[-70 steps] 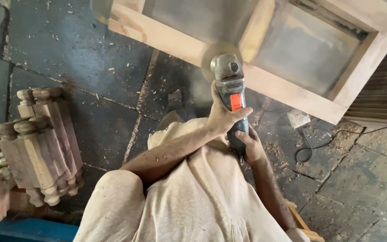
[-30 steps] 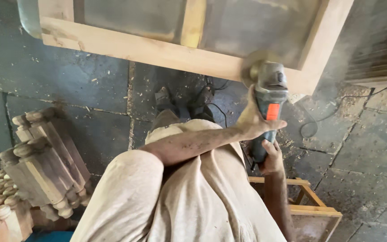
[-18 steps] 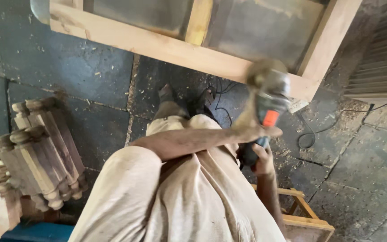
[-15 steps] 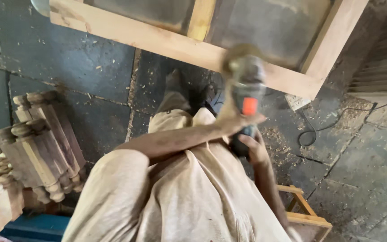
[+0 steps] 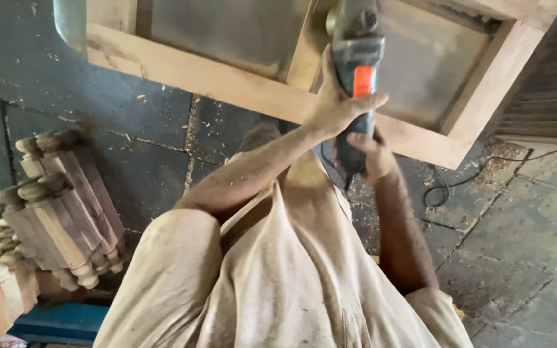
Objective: The person uses an angle grinder with a sanding disc to smooth the surfaces of a rectangular wooden frame. They systematically move the tool along the edges and flat surfaces, generating sawdust. The person briefly lifts and repositions the frame to access different areas before continuing the sanding process.
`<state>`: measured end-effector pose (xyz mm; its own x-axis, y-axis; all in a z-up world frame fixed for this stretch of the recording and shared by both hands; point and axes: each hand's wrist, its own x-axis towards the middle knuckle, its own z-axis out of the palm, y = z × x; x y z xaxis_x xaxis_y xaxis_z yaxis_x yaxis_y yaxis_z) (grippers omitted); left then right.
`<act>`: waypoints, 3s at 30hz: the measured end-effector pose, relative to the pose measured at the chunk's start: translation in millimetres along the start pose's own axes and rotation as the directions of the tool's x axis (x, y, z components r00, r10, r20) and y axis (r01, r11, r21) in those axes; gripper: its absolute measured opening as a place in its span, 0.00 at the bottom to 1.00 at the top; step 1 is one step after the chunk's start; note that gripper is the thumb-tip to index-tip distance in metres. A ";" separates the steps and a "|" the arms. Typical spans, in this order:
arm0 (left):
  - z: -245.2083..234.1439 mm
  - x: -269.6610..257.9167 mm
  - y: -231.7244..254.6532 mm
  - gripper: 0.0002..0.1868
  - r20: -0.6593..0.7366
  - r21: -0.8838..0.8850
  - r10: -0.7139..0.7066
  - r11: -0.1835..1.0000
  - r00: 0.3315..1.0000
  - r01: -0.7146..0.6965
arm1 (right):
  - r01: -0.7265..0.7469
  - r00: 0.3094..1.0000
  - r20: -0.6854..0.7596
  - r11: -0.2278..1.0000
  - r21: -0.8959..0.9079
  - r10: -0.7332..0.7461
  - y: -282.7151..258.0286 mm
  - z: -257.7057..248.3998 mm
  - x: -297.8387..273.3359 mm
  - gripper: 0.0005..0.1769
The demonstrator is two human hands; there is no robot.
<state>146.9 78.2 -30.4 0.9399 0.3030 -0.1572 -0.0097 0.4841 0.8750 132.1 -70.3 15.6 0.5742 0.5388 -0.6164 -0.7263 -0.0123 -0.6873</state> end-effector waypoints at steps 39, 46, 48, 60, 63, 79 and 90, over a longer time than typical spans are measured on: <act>-3.9 -128.1 21.1 0.62 -0.252 0.020 -0.073 0.997 0.965 0.081 | -0.115 0.967 0.168 0.918 -0.380 0.190 52.3 -18.5 -49.4 0.46; -7.4 -126.4 26.1 0.63 -0.278 -0.010 -0.068 0.998 0.958 0.068 | -0.141 0.979 0.100 0.939 -0.312 0.180 63.2 -21.4 -46.4 0.45; -9.2 -94.6 26.6 0.65 -0.223 -0.079 -0.147 0.988 0.964 0.132 | -0.108 0.985 0.108 0.968 -0.227 0.135 51.1 -21.6 -30.5 0.40; 9.5 110.7 17.4 0.75 -0.065 -0.059 0.001 0.998 0.998 -0.004 | 0.023 0.999 -0.036 0.999 -0.033 -0.024 -68.1 -17.2 86.4 0.26; 2.5 114.7 27.9 0.74 -0.066 0.043 0.014 0.999 0.998 -0.011 | 0.014 0.999 -0.030 0.999 -0.035 -0.015 -69.9 -13.3 89.2 0.27; -3.4 -33.7 34.8 0.74 -0.247 0.172 -0.126 0.970 0.961 0.171 | -0.126 0.991 0.017 0.974 -0.190 0.131 14.8 -46.8 6.6 0.34; -4.8 -140.0 17.2 0.70 -0.306 0.038 -0.099 0.993 0.947 0.116 | -0.173 0.977 0.068 0.945 -0.278 0.200 69.3 -42.7 -55.6 0.39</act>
<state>13.5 48.1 4.5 0.7865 0.4902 -0.3756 0.1123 0.4845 0.8675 66.0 -137.1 -14.1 0.3904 0.5819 -0.7134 -0.6808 -0.3392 -0.6492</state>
